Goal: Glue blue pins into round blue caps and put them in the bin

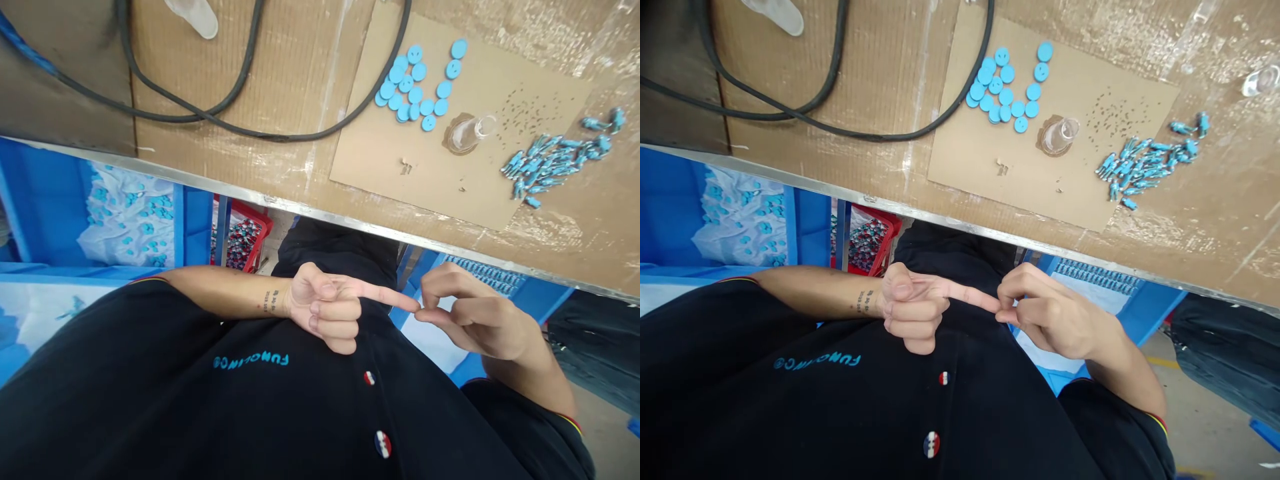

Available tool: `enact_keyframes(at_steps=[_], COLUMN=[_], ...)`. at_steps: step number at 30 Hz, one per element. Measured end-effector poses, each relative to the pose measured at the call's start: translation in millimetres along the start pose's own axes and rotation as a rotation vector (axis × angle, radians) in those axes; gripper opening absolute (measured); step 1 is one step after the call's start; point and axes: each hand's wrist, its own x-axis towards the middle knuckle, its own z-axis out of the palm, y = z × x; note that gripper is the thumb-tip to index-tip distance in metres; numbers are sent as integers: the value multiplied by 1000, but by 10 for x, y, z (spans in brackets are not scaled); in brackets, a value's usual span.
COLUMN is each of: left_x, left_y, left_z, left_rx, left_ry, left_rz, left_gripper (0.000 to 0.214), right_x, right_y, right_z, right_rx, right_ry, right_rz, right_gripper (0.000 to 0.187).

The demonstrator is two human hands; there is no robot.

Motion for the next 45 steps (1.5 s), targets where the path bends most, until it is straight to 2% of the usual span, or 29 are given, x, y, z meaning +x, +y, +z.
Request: enact_keyframes(at_steps=[4, 9, 16, 20, 25, 27, 31, 36, 41, 45], left_x=[3, 4, -6, -10, -17, -16, -2, 29, 36, 25], left_y=[-11, -36, -31, -29, -34, -32, -28, -34, -40, -36], left_z=[-18, -3, -25, -43, -36, -38, -57, -67, -35, -17], left_rx=[-2, 42, 52, 60, 52, 42, 20, 69, 91, 112], left_ry=[-9, 52, 32, -4, 15, -1, -99, -214, -203, -212], left_rz=[-12, -23, -26, -4, 1, -4, 2, 37, 38, 23], left_gripper=[80, 99, 95, 89, 101, 97, 81, 79, 83, 80], right_x=[19, 135, 133, 75, -25, -50, -61, -22, 82, 96], right_y=[-48, -133, -122, -60, -37, -62, -98, -103, -177, -186], right_z=[-37, -112, -88, -28, 74, 87, 35, -82, -114, -94], right_rx=[-115, -231, -255, -253, -160, -144, -150, -220, -267, -279], right_ry=[-106, -208, -221, -143, 142, 186, 69, -107, -175, -181], right_rz=[-2, -64, -45, -56, -30, 18, 48, -6, 2, 2], right_gripper=[29, 24, 31, 34, 41, 46, 38, 24, 28, 32])
